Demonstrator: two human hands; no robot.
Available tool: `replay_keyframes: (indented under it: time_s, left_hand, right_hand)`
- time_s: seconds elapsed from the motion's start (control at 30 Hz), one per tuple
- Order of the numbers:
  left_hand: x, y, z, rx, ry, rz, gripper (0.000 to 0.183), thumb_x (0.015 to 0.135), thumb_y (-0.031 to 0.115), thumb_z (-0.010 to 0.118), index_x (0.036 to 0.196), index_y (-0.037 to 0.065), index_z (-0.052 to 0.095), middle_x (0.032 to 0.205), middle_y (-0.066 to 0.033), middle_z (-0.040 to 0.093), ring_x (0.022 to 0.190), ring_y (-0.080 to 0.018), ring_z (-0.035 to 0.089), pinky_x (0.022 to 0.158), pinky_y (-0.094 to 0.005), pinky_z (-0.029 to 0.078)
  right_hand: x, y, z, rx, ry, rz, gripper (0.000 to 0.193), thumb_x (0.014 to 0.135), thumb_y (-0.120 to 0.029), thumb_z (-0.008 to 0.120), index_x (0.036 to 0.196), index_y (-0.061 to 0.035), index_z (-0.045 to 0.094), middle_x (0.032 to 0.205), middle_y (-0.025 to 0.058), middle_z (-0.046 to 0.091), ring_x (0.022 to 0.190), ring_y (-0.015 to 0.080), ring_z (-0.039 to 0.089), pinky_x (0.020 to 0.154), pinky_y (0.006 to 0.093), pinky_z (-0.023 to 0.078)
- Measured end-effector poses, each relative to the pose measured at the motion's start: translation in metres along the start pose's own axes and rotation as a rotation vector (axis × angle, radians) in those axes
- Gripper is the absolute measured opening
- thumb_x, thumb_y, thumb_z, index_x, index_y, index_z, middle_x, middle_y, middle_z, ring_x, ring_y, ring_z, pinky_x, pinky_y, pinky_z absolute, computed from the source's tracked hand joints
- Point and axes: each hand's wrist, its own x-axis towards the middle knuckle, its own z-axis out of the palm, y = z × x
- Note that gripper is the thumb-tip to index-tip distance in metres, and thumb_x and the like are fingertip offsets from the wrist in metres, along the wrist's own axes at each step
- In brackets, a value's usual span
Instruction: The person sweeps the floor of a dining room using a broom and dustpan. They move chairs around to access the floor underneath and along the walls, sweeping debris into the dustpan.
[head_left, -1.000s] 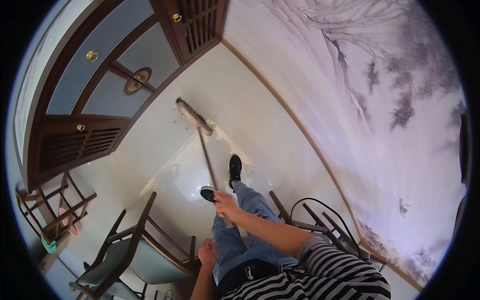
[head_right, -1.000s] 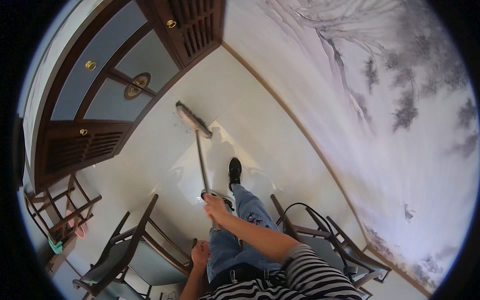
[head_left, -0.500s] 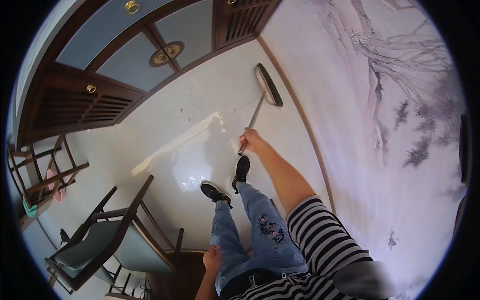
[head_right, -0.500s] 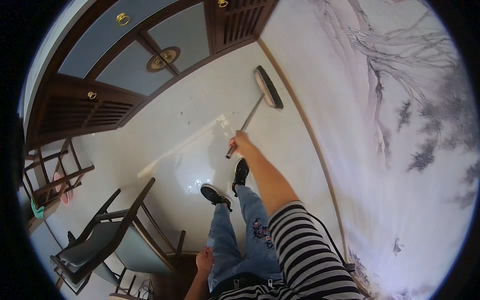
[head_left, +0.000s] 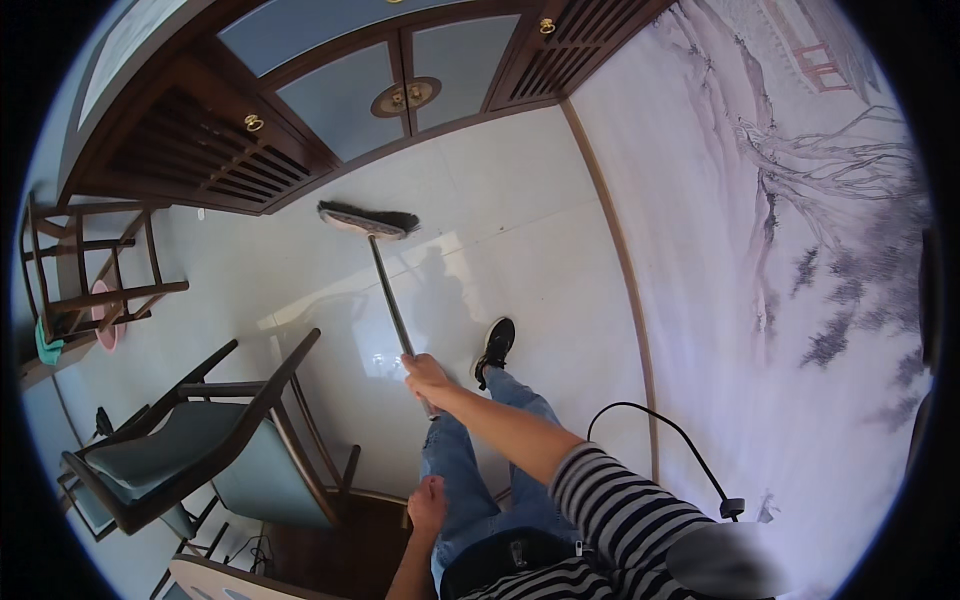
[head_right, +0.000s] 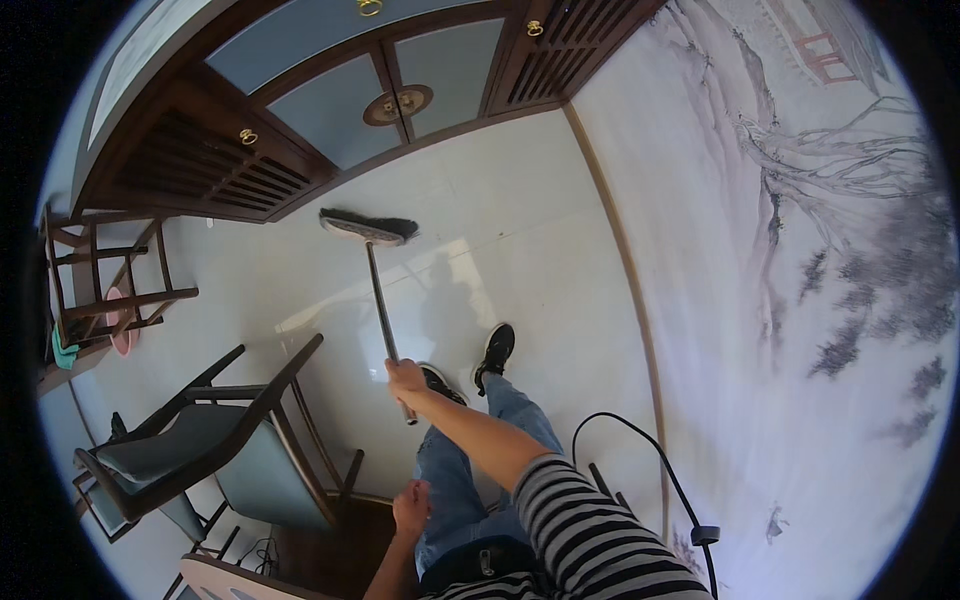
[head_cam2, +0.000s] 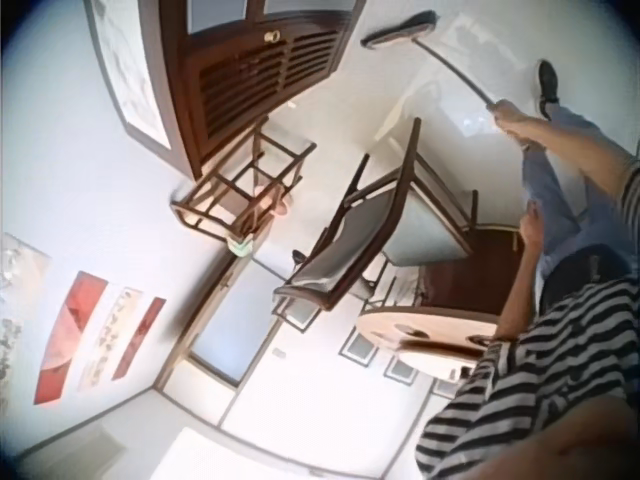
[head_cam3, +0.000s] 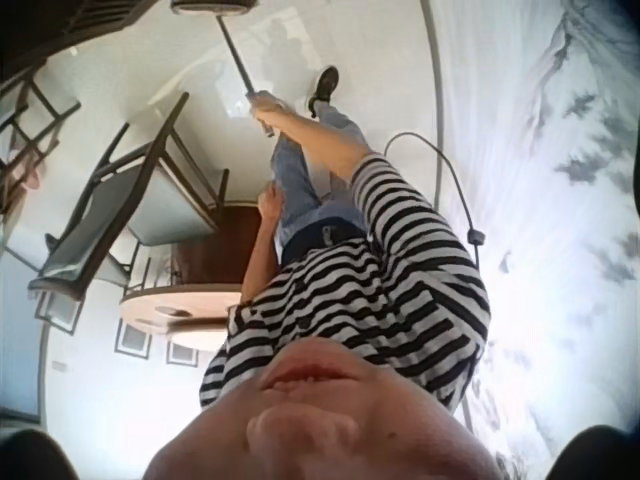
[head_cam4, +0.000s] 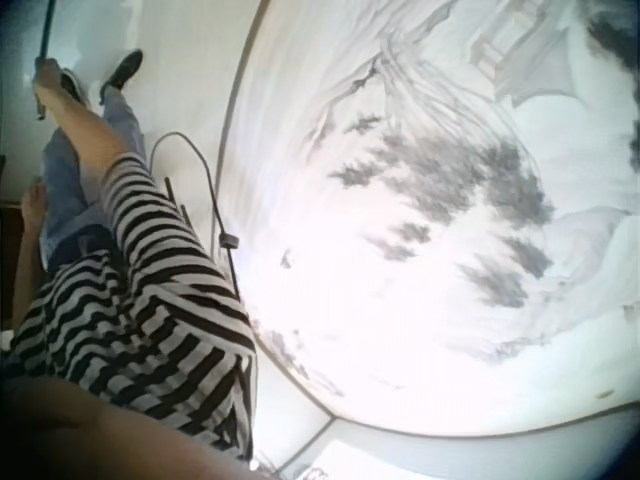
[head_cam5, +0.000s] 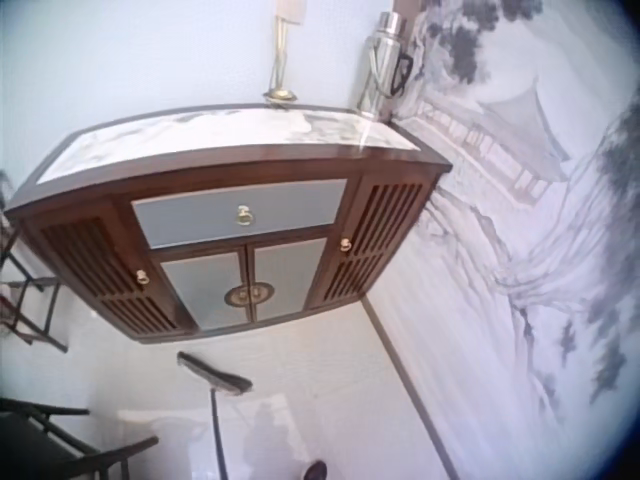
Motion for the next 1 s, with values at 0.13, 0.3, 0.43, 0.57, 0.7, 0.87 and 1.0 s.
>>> replay_keyframes:
  time_s: [0.13, 0.3, 0.43, 0.57, 0.7, 0.87, 1.0]
  left_hand:
    - [0.004, -0.002, -0.016, -0.001, -0.030, 0.000, 0.027, 0.085, 0.032, 0.043, 0.084, 0.009, 0.058, 0.058, -0.0078, 0.058, 0.059, -0.0290, 0.057, 0.058, -0.0392, 0.044]
    - [0.021, -0.018, -0.027, -0.027, -0.034, 0.007, 0.027, 0.085, 0.033, 0.043, 0.085, 0.009, 0.057, 0.058, -0.0067, 0.059, 0.060, -0.0282, 0.058, 0.059, -0.0389, 0.045]
    - [0.017, -0.022, -0.035, 0.032, -0.062, -0.012, 0.028, 0.084, 0.034, 0.043, 0.085, 0.009, 0.056, 0.058, -0.0067, 0.059, 0.060, -0.0282, 0.058, 0.061, -0.0386, 0.045]
    - [0.001, -0.021, -0.030, 0.032, -0.091, -0.055, 0.029, 0.084, 0.035, 0.043, 0.085, 0.009, 0.056, 0.057, -0.0067, 0.058, 0.060, -0.0275, 0.058, 0.061, -0.0385, 0.044]
    - [-0.006, -0.047, -0.002, 0.068, -0.060, -0.070, 0.028, 0.083, 0.034, 0.044, 0.083, 0.009, 0.056, 0.056, -0.0063, 0.058, 0.060, -0.0265, 0.058, 0.061, -0.0379, 0.044]
    - [-0.023, -0.033, 0.009, 0.020, -0.014, -0.090, 0.028, 0.083, 0.034, 0.045, 0.083, 0.009, 0.057, 0.054, -0.0053, 0.057, 0.058, -0.0256, 0.058, 0.060, -0.0371, 0.044]
    - [-0.032, -0.010, 0.014, -0.035, -0.012, -0.138, 0.026, 0.083, 0.031, 0.045, 0.084, 0.008, 0.057, 0.053, -0.0053, 0.056, 0.052, -0.0205, 0.056, 0.054, -0.0332, 0.043]
  right_hand:
    - [-0.094, 0.027, -0.065, 0.293, -0.052, 0.041, 0.027, 0.084, -0.035, 0.049, 0.076, -0.0100, 0.047, 0.052, -0.0031, 0.040, 0.036, 0.0071, 0.035, 0.032, 0.0237, 0.028]
    - [-0.166, 0.070, -0.161, 0.404, 0.145, 0.261, 0.025, 0.085, -0.036, 0.045, 0.078, -0.0116, 0.045, 0.053, -0.0043, 0.035, 0.038, 0.0061, 0.029, 0.032, 0.0224, 0.024]
    - [-0.196, 0.085, -0.169, 0.335, 0.421, 0.271, 0.027, 0.086, -0.036, 0.042, 0.078, -0.0108, 0.041, 0.050, -0.0036, 0.031, 0.038, 0.0075, 0.026, 0.033, 0.0228, 0.021]
    - [-0.172, 0.121, -0.209, 0.710, 0.425, 0.197, 0.029, 0.088, -0.038, 0.038, 0.076, -0.0110, 0.035, 0.047, -0.0032, 0.025, 0.036, 0.0097, 0.026, 0.034, 0.0254, 0.023]
    - [-0.116, 0.101, -0.258, 0.961, 0.281, 0.113, 0.044, 0.091, -0.036, 0.024, 0.055, -0.0112, 0.031, 0.046, 0.0000, 0.031, 0.039, 0.0121, 0.032, 0.038, 0.0257, 0.030]
    - [-0.043, 0.071, -0.152, 0.869, 0.260, 0.266, 0.035, 0.089, -0.030, 0.033, 0.059, -0.0108, 0.034, 0.050, 0.0039, 0.034, 0.045, 0.0176, 0.037, 0.046, 0.0313, 0.036]
    - [-0.020, 0.041, -0.030, 0.840, 0.201, 0.415, 0.023, 0.090, -0.030, 0.033, 0.077, -0.0113, 0.037, 0.051, 0.0044, 0.035, 0.040, 0.0161, 0.035, 0.038, 0.0367, 0.037]
